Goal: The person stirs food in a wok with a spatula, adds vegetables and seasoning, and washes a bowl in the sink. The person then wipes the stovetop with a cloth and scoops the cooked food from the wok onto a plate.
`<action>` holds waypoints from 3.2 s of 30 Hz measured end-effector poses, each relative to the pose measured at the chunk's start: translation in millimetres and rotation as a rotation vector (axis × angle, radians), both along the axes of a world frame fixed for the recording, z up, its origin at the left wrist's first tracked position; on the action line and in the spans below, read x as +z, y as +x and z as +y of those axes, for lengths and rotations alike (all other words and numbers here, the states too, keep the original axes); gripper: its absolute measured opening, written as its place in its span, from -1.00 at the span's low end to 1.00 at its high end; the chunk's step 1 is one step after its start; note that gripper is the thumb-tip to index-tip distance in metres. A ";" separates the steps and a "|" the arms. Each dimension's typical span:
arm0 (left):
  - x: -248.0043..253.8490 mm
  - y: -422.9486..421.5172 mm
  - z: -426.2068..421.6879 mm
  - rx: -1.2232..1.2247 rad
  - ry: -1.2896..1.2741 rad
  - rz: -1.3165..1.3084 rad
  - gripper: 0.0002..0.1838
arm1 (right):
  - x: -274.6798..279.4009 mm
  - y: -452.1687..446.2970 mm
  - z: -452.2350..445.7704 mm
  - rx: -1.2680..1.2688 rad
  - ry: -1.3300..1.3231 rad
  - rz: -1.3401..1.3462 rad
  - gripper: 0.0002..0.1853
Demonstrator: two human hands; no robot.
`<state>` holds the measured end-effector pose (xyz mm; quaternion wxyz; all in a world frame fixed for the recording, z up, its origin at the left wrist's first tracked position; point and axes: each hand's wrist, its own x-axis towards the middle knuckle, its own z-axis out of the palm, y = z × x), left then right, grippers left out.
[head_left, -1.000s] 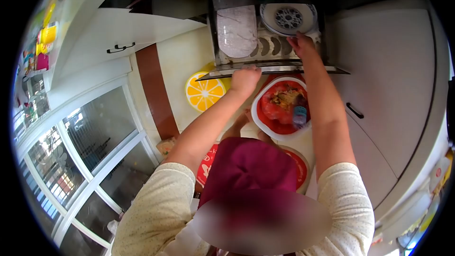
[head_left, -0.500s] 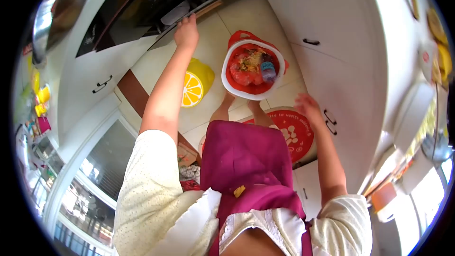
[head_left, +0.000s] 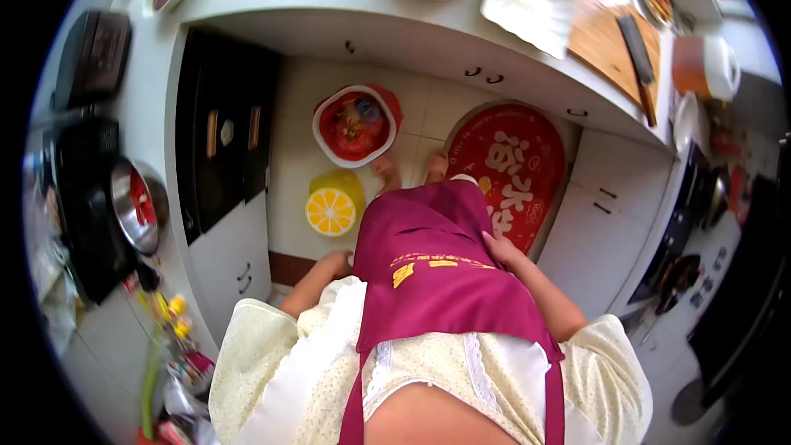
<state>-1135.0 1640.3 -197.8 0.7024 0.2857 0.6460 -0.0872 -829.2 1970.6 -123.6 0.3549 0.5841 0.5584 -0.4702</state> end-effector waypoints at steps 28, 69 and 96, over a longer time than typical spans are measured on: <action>165.9 529.5 427.5 -0.881 0.523 -0.789 -0.59 | 132.8 447.3 -34.4 -0.512 0.220 0.793 -0.55; 270.0 834.9 601.9 -0.218 -0.103 -0.965 -0.55 | 463.6 830.0 213.5 -0.905 0.624 -0.276 -0.77; 269.2 835.0 579.4 -0.078 0.050 -0.899 -0.67 | 511.0 834.4 237.3 0.196 0.675 -0.486 -0.77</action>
